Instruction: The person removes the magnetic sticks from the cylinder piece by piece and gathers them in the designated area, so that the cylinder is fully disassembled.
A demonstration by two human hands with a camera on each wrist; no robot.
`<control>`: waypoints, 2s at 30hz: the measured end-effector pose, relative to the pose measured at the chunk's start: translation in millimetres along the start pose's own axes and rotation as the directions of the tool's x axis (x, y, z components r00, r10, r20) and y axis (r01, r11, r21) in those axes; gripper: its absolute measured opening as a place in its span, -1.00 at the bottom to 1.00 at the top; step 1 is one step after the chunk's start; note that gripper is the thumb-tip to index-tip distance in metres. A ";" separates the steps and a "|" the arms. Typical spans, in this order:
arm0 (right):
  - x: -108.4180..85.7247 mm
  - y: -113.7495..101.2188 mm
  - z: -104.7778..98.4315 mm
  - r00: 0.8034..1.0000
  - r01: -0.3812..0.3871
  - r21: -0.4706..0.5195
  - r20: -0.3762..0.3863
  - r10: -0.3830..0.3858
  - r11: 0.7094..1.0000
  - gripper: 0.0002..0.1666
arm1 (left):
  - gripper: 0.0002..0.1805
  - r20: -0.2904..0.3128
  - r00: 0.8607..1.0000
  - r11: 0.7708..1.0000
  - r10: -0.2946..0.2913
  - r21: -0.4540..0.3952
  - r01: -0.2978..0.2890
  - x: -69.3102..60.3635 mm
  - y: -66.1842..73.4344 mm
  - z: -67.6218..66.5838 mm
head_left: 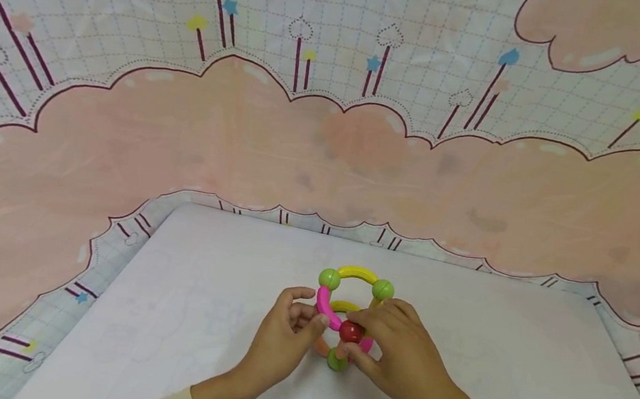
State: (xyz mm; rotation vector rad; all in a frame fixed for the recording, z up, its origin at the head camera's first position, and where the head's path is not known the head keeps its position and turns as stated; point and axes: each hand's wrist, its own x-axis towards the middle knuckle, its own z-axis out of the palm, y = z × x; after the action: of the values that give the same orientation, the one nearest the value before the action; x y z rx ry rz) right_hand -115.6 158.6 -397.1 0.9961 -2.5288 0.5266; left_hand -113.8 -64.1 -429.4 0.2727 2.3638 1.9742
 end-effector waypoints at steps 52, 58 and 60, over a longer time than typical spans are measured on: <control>-1.0 7.0 8.8 0.991 0.083 0.026 -0.111 -0.080 0.996 -0.31 | -0.42 0.078 0.975 0.922 -0.208 -0.317 0.222 5.0 7.2 12.8; -1.5 6.8 8.8 0.989 0.089 0.030 -0.124 -0.085 0.996 -0.29 | -0.44 0.077 0.975 0.923 -0.210 -0.314 0.224 4.7 8.5 12.8; -1.6 6.8 9.0 0.988 0.093 0.030 -0.128 -0.088 0.995 -0.29 | -0.45 0.074 0.975 0.923 -0.210 -0.313 0.223 4.7 8.9 13.0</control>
State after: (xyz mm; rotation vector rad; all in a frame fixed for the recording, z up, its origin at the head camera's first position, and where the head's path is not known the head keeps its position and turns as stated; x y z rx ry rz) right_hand -121.1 160.0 -407.0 1.0504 -2.3582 0.5910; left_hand -115.5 -49.2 -422.7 0.0306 1.9111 2.1719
